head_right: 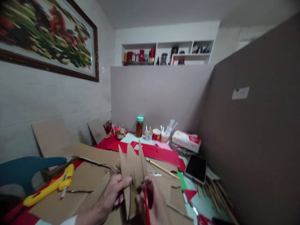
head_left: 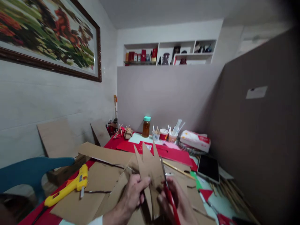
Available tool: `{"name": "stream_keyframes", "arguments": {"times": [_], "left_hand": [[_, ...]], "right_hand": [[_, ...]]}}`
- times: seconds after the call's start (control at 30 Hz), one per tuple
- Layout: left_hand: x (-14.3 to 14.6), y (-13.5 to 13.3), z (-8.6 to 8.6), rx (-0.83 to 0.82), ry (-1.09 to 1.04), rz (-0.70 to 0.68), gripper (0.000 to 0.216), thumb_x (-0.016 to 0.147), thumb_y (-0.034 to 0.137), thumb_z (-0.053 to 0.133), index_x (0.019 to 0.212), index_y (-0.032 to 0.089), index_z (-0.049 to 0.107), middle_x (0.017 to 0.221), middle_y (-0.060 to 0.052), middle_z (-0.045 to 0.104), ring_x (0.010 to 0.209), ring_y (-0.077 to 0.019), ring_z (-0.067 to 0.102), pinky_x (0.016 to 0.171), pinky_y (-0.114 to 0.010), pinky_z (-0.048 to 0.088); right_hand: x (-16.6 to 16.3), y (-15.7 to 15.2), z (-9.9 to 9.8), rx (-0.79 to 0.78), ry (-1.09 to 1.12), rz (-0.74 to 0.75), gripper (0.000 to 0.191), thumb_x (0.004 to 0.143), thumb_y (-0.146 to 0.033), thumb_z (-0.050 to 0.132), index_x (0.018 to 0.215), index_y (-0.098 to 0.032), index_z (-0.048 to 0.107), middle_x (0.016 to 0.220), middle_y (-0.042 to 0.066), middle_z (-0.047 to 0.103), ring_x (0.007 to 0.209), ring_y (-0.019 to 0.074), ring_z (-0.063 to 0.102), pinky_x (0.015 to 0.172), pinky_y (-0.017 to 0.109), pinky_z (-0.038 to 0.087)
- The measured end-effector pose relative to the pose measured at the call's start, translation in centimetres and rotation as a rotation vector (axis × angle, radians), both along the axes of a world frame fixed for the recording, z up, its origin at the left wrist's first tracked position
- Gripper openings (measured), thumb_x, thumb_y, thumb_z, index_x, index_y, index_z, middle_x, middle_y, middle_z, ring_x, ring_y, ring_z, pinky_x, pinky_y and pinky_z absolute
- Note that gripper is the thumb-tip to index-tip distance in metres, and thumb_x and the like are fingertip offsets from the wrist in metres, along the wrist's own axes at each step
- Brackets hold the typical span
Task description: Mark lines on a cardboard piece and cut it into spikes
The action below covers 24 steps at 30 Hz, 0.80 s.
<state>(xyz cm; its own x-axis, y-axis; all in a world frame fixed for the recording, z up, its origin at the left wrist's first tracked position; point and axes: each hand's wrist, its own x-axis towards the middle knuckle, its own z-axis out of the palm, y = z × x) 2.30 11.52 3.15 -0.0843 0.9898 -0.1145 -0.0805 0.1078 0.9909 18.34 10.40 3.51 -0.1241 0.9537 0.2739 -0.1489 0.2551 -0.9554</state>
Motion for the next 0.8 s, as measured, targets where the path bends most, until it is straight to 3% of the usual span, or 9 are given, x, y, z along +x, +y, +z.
{"name": "stream_keyframes", "arguments": {"times": [0.1,0.27,0.47,0.6,0.8], "left_hand": [[-0.1,-0.5,0.6,-0.006,0.012,0.045,0.053,0.062,0.068,0.072,0.060,0.018,0.055,0.042,0.005,0.043,0.036,-0.0067,0.034,0.038,-0.021,0.018],[-0.5,-1.1,1.9,0.037,0.047,0.118,0.052,0.057,0.064,0.077,0.057,0.017,0.054,0.045,0.007,0.040,0.037,-0.0047,0.028,0.037,-0.020,0.018],[-4.1,0.6,3.6,0.170,0.077,0.503,0.050,0.056,0.059,0.075,0.055,0.022,0.041,0.038,0.011,0.036,0.033,-0.0052,0.027,0.034,-0.018,0.018],[-3.6,1.0,2.7,0.119,0.102,0.391,0.045,0.055,0.055,0.081,0.055,0.018,0.057,0.038,0.004,0.049,0.033,-0.0086,0.039,0.033,-0.019,0.026],[-1.6,-0.1,1.4,0.089,0.068,0.166,0.045,0.059,0.054,0.082,0.057,0.014,0.063,0.040,0.002,0.053,0.033,-0.0071,0.041,0.034,-0.018,0.028]], "right_hand": [[-0.1,-0.5,1.1,-0.005,-0.095,0.056,0.035,0.073,-0.035,0.081,0.096,-0.022,0.058,0.071,-0.005,0.052,0.061,0.0121,0.045,0.057,0.023,0.042],[-0.2,-0.7,2.8,0.019,-0.138,0.102,0.029,0.074,-0.026,0.069,0.095,-0.023,0.049,0.068,-0.007,0.047,0.056,0.0109,0.040,0.053,0.024,0.037],[0.2,-1.1,3.4,-0.002,-0.088,0.053,0.029,0.069,-0.020,0.063,0.094,-0.023,0.047,0.064,-0.010,0.044,0.052,0.0089,0.037,0.049,0.022,0.033],[0.6,-0.5,3.2,0.007,-0.109,-0.094,0.029,0.071,-0.019,0.059,0.098,-0.021,0.049,0.061,-0.009,0.046,0.051,0.0097,0.038,0.049,0.023,0.033],[1.2,0.9,1.1,0.076,-0.232,-0.146,0.025,0.070,-0.017,0.063,0.093,-0.021,0.053,0.060,-0.008,0.050,0.053,0.0115,0.044,0.053,0.024,0.035]]}}
